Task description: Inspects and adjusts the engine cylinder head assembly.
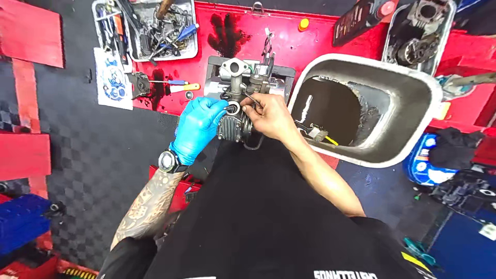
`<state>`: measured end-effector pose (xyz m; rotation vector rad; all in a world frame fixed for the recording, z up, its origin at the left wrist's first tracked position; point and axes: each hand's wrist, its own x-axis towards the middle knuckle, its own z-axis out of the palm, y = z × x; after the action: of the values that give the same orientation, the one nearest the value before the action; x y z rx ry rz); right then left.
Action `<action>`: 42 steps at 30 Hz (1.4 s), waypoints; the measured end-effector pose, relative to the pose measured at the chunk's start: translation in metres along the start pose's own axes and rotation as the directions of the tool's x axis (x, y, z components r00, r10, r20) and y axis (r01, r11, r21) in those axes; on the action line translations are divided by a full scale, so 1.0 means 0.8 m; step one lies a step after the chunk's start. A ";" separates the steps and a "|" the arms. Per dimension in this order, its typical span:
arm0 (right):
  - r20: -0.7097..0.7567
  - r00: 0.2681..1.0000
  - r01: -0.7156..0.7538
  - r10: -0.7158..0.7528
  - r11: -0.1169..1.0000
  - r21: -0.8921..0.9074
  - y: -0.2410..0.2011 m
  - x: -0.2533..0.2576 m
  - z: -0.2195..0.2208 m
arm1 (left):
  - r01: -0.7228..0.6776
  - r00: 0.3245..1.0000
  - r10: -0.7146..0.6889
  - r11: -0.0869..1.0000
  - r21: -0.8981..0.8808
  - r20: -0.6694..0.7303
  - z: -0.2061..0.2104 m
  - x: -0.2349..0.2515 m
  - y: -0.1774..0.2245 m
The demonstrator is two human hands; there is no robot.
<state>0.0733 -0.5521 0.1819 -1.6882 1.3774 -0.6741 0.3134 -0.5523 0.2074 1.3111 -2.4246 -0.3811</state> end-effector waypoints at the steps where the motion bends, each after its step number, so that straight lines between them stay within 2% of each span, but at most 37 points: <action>1: -0.003 1.000 -0.004 0.004 1.000 0.006 0.001 -0.001 0.001 | -0.007 1.000 0.006 1.000 0.024 0.022 -0.003 0.001 0.001; 7: -0.010 0.999 -0.037 0.037 0.998 0.060 -0.010 -0.020 -0.002 | -0.070 0.988 0.049 0.987 0.146 0.144 -0.019 0.011 0.011; 12: -0.014 1.000 -0.018 0.019 0.998 0.064 -0.006 -0.018 -0.001 | -0.197 0.959 0.149 0.963 0.184 0.242 -0.031 0.024 0.006; 22: -0.022 1.000 -0.005 0.007 0.997 0.075 -0.003 -0.020 0.002 | -0.490 0.823 0.375 0.848 0.199 0.426 -0.050 0.053 0.001; 26: -0.029 0.999 0.016 -0.014 0.998 0.066 -0.002 -0.022 0.003 | -0.562 0.763 0.412 0.803 0.196 0.498 -0.054 0.064 -0.002; 30: -0.042 0.999 0.015 -0.013 0.999 0.049 0.001 -0.019 0.006 | -0.499 0.824 0.378 0.837 0.223 0.422 -0.047 0.051 -0.006; 33: -0.061 0.998 0.016 -0.013 0.999 0.049 0.004 -0.017 0.009 | -0.381 0.885 0.283 0.897 0.225 0.369 -0.042 0.040 -0.001; 39: -0.045 0.999 0.000 0.001 1.000 0.008 -0.001 -0.017 0.005 | -0.184 0.960 0.125 0.956 0.229 0.250 -0.031 0.023 0.014; 42: -0.048 0.998 0.043 -0.044 0.999 -0.021 -0.004 -0.016 0.001 | -0.099 0.983 0.061 0.970 0.223 0.171 -0.027 0.017 0.022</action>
<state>0.0722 -0.5397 0.1857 -1.7319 1.3895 -0.7324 0.3023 -0.5558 0.2364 1.3135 -2.7182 -0.1943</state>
